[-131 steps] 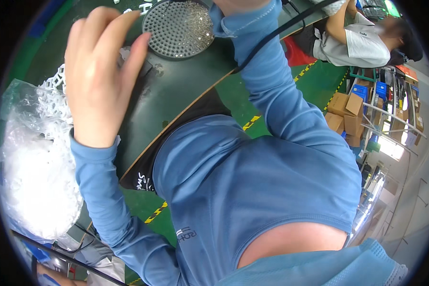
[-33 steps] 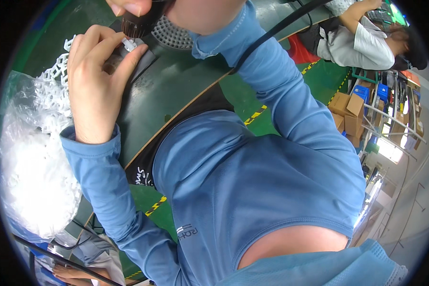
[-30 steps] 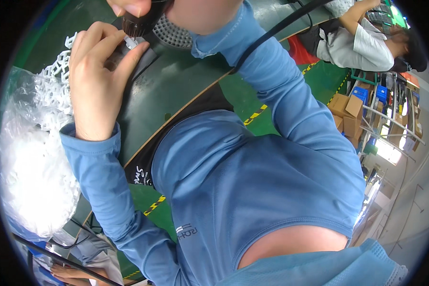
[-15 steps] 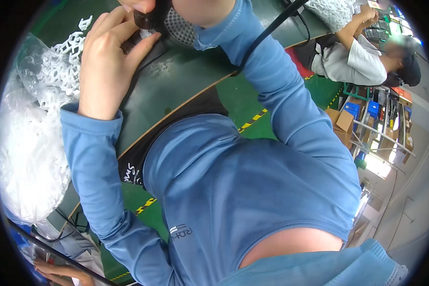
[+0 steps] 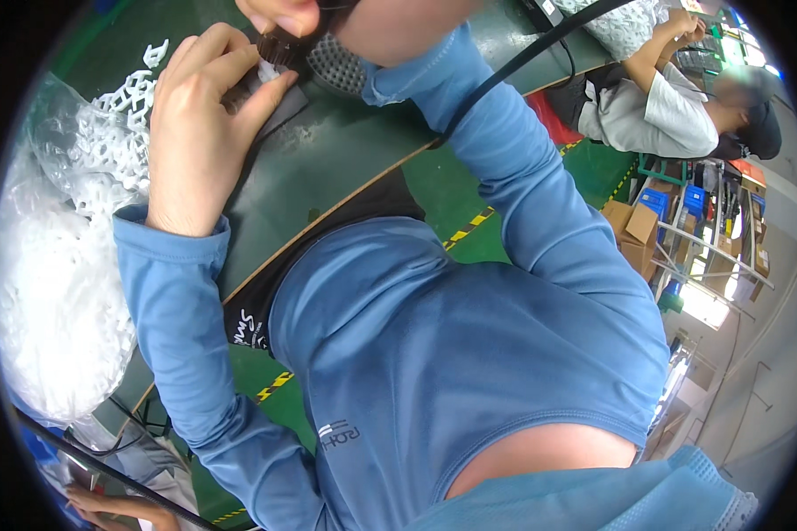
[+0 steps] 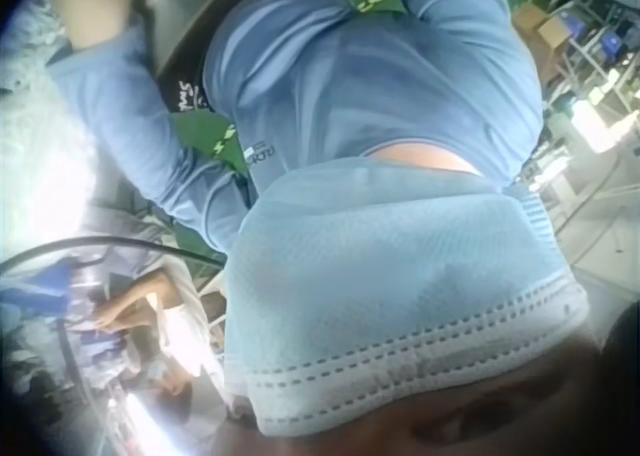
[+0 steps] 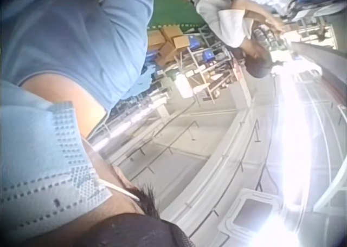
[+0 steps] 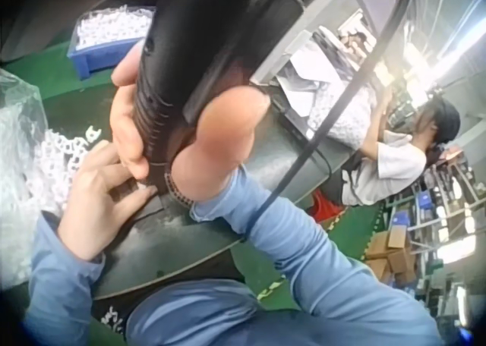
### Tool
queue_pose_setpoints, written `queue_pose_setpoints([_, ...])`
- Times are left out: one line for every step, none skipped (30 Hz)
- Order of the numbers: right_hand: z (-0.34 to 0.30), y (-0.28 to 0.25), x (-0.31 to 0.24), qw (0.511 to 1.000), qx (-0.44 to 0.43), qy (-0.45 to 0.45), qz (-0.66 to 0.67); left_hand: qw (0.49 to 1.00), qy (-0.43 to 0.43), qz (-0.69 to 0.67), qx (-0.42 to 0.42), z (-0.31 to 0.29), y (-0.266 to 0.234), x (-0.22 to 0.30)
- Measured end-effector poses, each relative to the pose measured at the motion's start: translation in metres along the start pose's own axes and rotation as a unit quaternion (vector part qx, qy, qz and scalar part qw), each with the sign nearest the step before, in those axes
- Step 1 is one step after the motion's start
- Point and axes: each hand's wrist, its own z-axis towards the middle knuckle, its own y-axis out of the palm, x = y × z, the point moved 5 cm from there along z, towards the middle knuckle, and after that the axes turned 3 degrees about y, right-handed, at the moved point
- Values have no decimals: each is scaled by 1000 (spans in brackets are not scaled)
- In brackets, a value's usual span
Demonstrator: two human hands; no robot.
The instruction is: The person assembles plastic components by placing white plastic parts onto a fixture and driving screws into them using an electric screwdriver.
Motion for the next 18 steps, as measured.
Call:
queue_pose_setpoints([-4, -2, 4, 998, -20, -26, 55, 1000, -2, -3, -1, 1, 0, 1])
queue_pose_setpoints([-3, -3, 6, 998, -20, -28, 54, 1000, -5, -6, -3, 2, 0, 2])
queue_pose_setpoints([0, -4, 11, 985, -26, 19, 172, 1000, -3, -5, -4, 2, 1, 2])
queue_pose_setpoints([1, -3, 16, 955, -32, 66, 287, 1000, 4, -3, 5, 2, 0, 1])
queue_pose_setpoints([1, -1, 18, 911, -35, 110, 396, 1000, 13, -2, 12, 2, 1, 1])
queue_pose_setpoints([-4, -2, 2, 995, 3, 0, 102, 1000, 15, -4, 9, 1, 2, 1])
queue_pose_setpoints([-5, -1, 0, 997, 1, -27, 68, 1000, 5, -4, 12, 0, 2, 0])
queue_pose_setpoints([-3, -1, -2, 998, -2, -55, 32, 1000, -3, -4, 14, 0, 2, -2])
queue_pose_setpoints([-1, -3, -2, 998, -3, -48, 31, 1000, -2, 2, 7, 0, 2, -4])
queue_pose_setpoints([1, -9, -4, 998, 12, -25, 54, 1000, 2, 0, 5, 1, 3, -3])
queue_pose_setpoints([2, -14, -5, 997, 26, 0, 78, 1000, -3, -11, 3, 1, 3, -2])
queue_pose_setpoints([9, -24, -3, 997, 14, -23, 73, 1000, -8, -22, 1, 1, 3, -1])
queue_pose_setpoints([10, -34, 0, 997, 22, -2, 68, 999, -35, -25, -19, 2, 3, -1])
queue_pose_setpoints([3, -31, -13, 999, 8, -6, 50, 999, -40, -23, -19, 1, 2, -1])
queue_pose_setpoints([-3, -28, -16, 870, -57, 28, 489, 998, -44, -26, -21, 1, 2, -1])
queue_pose_setpoints([-13, -28, -19, 929, -43, 32, 368, 998, -48, -29, -22, 1, 2, -1])
queue_pose_setpoints([-8, -40, -14, 899, -13, 5, 437, 998, -49, -30, -22, 2, 3, -2])
queue_pose_setpoints([-15, -44, -18, 973, -38, -4, 227, 998, -48, -30, -23, 2, 3, -1])
